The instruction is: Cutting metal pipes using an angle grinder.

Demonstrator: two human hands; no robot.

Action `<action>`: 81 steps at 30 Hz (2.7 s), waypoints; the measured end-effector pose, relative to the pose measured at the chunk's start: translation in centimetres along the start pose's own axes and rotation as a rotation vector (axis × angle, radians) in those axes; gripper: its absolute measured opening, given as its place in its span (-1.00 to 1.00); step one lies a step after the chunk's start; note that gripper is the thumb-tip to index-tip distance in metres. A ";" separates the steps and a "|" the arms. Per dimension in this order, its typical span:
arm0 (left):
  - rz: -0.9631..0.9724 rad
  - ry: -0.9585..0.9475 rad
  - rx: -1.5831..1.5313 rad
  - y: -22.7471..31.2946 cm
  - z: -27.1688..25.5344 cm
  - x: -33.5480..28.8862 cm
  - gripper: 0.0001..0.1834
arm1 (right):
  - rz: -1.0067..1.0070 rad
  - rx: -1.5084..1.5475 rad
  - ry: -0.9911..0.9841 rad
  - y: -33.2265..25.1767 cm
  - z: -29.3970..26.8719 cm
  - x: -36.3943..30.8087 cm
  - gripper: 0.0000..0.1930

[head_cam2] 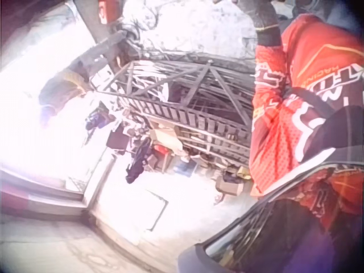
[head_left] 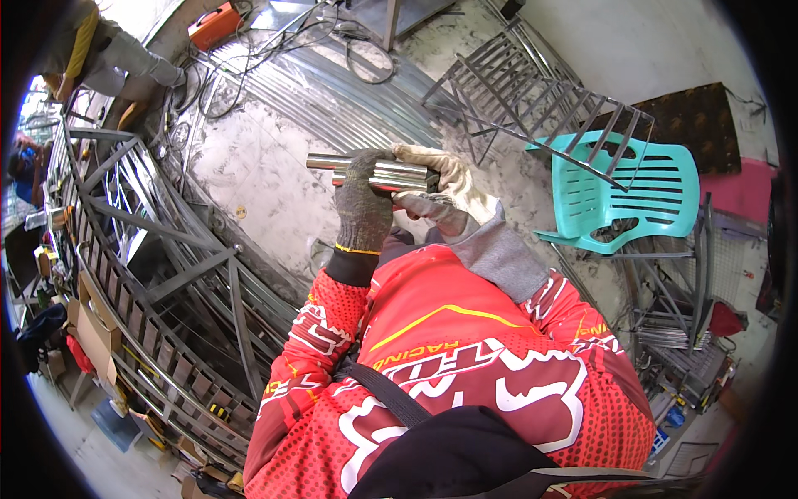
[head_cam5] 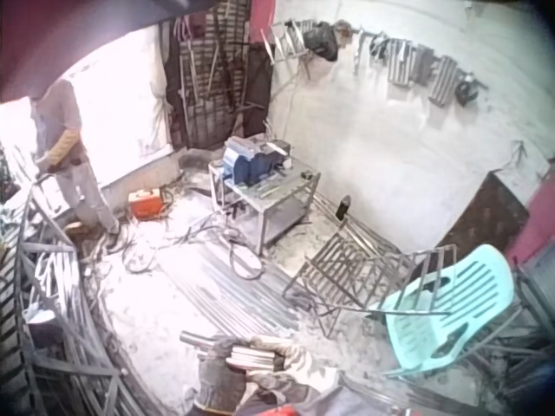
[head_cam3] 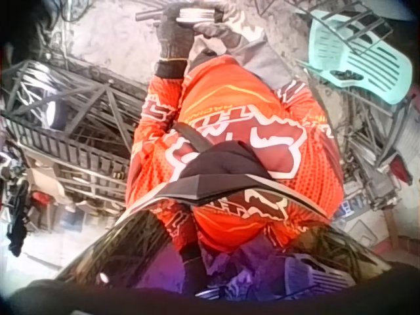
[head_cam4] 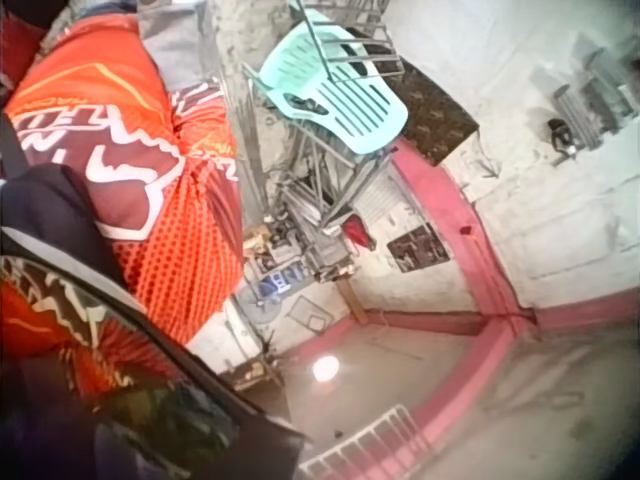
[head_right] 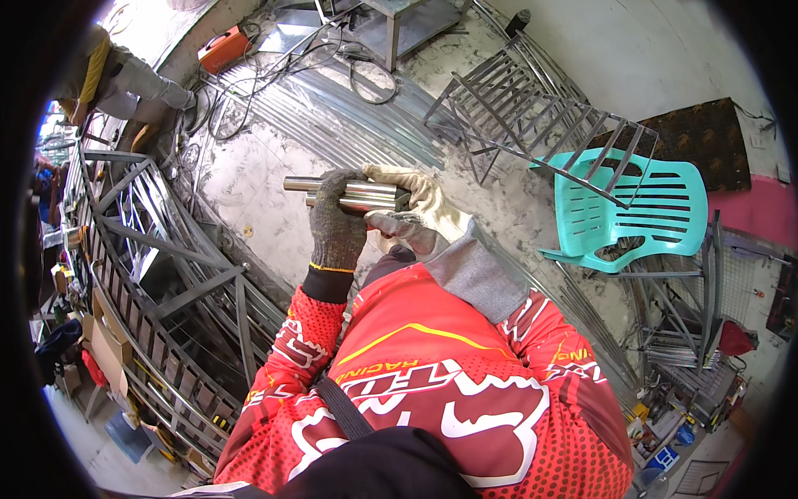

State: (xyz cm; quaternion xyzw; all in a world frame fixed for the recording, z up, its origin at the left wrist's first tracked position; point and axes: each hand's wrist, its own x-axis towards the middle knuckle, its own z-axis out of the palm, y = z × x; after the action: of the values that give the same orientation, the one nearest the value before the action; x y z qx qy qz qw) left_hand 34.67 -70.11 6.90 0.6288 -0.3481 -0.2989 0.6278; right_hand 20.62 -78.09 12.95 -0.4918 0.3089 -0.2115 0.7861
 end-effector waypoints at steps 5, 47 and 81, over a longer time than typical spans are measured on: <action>-0.385 0.075 -0.661 2.6 0.6 1.4 -0.79 | 0.029 0.070 -0.009 -0.7 0.7 0.4 -0.21; -0.503 0.121 -1.522 4.3 6.6 43.7 -0.70 | 0.046 0.196 0.294 -11.8 -21.7 30.9 -0.13; -0.078 0.367 -1.416 10.8 0.4 59.6 -0.67 | 0.216 0.770 -0.736 -20.0 -3.9 60.5 -0.17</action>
State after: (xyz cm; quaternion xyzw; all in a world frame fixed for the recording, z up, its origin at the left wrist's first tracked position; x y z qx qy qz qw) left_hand 68.21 -118.50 21.27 0.1241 0.0620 -0.3641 0.9210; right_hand 60.91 -127.65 12.95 -0.1751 -0.0375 -0.0412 0.9830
